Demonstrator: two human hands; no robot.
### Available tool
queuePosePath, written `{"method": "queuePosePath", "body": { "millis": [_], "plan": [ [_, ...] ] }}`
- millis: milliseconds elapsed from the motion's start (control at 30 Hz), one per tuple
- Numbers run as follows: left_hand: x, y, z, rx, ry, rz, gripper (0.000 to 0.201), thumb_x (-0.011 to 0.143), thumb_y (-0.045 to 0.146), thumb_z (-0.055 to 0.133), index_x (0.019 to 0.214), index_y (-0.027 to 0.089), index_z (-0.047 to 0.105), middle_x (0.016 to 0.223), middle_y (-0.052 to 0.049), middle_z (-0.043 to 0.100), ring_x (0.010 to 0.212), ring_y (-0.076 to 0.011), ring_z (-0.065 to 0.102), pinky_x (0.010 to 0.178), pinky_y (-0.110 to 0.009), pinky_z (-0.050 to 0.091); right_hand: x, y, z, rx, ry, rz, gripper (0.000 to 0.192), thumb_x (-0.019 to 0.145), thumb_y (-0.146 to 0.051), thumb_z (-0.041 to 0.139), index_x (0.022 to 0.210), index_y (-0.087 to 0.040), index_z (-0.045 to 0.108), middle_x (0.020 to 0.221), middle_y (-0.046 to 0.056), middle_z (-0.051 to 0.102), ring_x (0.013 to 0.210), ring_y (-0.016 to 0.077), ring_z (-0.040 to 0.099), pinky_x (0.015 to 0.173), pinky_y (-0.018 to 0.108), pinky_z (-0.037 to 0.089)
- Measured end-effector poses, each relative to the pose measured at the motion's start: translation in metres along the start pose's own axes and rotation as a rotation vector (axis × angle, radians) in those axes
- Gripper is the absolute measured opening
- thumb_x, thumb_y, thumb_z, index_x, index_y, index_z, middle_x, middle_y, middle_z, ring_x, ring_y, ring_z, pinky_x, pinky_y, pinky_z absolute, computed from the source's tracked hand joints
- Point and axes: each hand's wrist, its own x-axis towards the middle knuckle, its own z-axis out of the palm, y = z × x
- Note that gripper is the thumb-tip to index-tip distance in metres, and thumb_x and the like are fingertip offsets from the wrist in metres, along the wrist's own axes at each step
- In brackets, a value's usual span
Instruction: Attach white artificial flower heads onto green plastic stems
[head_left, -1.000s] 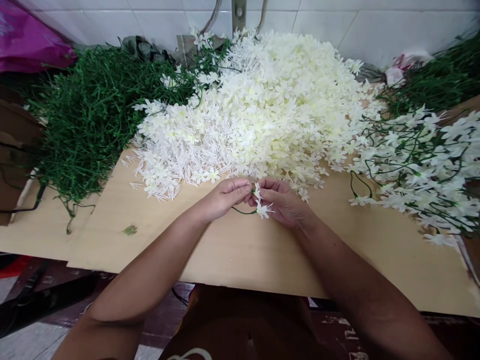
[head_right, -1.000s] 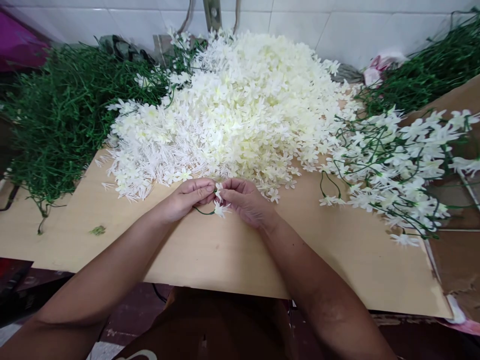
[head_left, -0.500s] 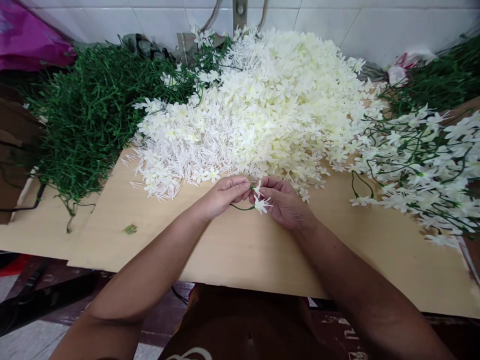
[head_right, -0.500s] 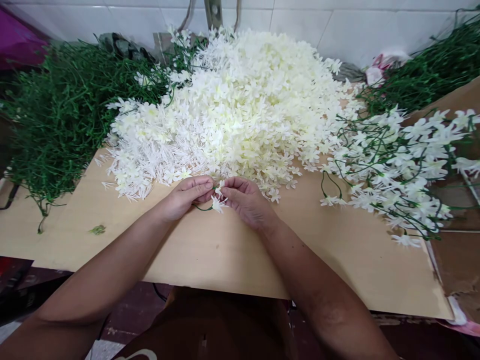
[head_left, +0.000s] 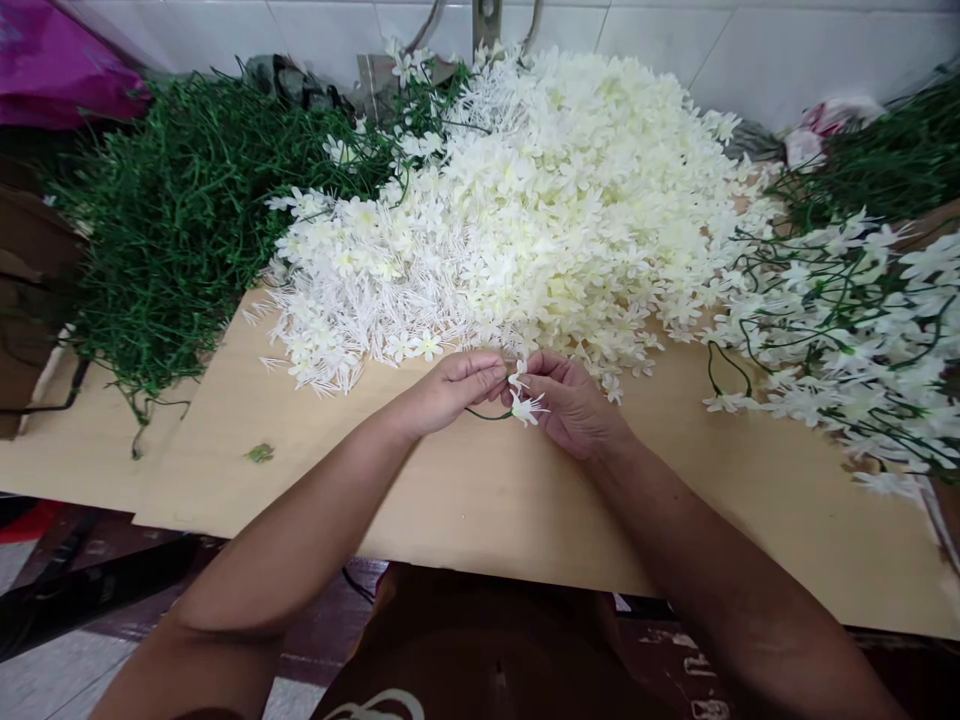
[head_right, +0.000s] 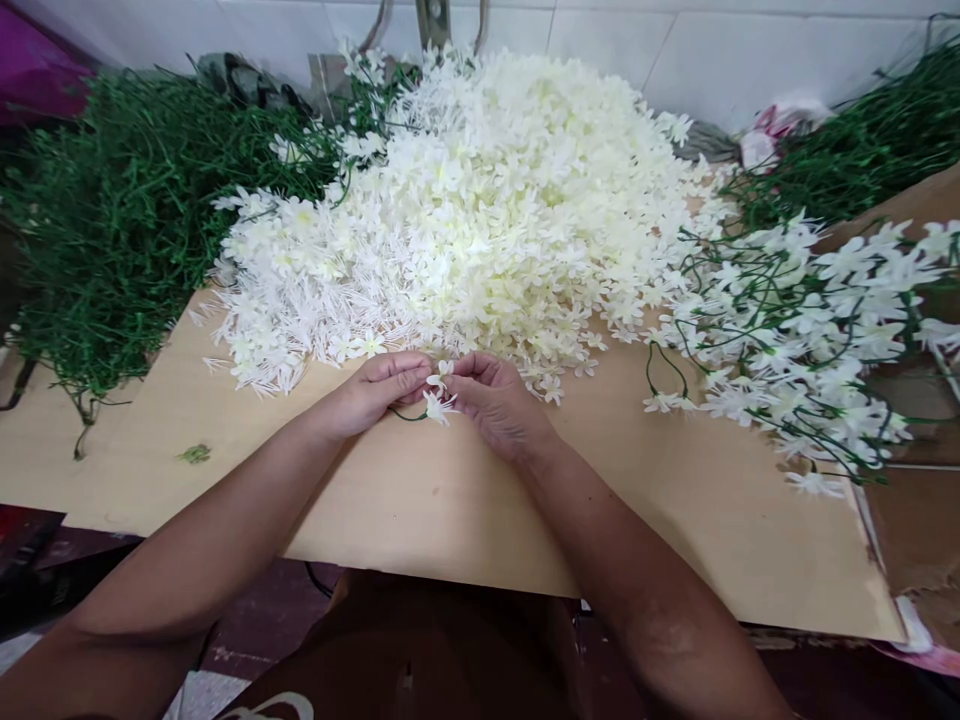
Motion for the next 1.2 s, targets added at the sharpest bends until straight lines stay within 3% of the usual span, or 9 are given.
{"method": "queuePosePath", "body": {
  "millis": [333,667,1033,1200],
  "plan": [
    [-0.001,0.000,-0.003,0.087,-0.055,0.001,0.049,0.086,0.059,0.054,0.065,0.016,0.047,0.065,0.001,0.046,0.061,-0.0092,0.040,0.055,-0.023,0.030,0.002,0.000,-0.002,-0.021,-0.013,0.017,0.036,0.042,-0.029,0.094,0.058,-0.018,0.064,0.055,-0.004,0.065,0.053,0.0080,0.060,0.058,0.022,0.048],
    [0.000,-0.002,-0.005,0.158,-0.087,0.068,0.050,0.087,0.061,0.052,0.064,0.016,0.048,0.061,0.002,0.044,0.060,-0.0099,0.041,0.060,-0.024,0.034,0.001,-0.001,-0.002,-0.092,-0.029,0.038,0.039,0.041,-0.032,0.094,0.059,-0.018,0.063,0.055,-0.004,0.065,0.053,0.0090,0.060,0.056,0.022,0.044],
    [-0.003,-0.004,0.002,0.220,-0.032,0.065,0.052,0.088,0.062,0.046,0.062,0.017,0.044,0.060,0.003,0.042,0.057,-0.0095,0.041,0.058,-0.024,0.036,-0.001,0.003,-0.003,-0.206,-0.011,-0.052,0.037,0.047,-0.033,0.091,0.056,-0.018,0.060,0.054,-0.005,0.062,0.052,0.0076,0.054,0.054,0.023,0.041],
    [0.000,-0.002,0.006,0.144,0.003,0.061,0.052,0.087,0.063,0.049,0.063,0.017,0.044,0.060,0.003,0.041,0.057,-0.0090,0.040,0.057,-0.023,0.035,-0.003,0.002,-0.002,-0.069,-0.016,-0.012,0.037,0.046,-0.036,0.092,0.065,-0.020,0.064,0.056,-0.006,0.061,0.054,0.0085,0.055,0.057,0.023,0.043]
  ]
}}
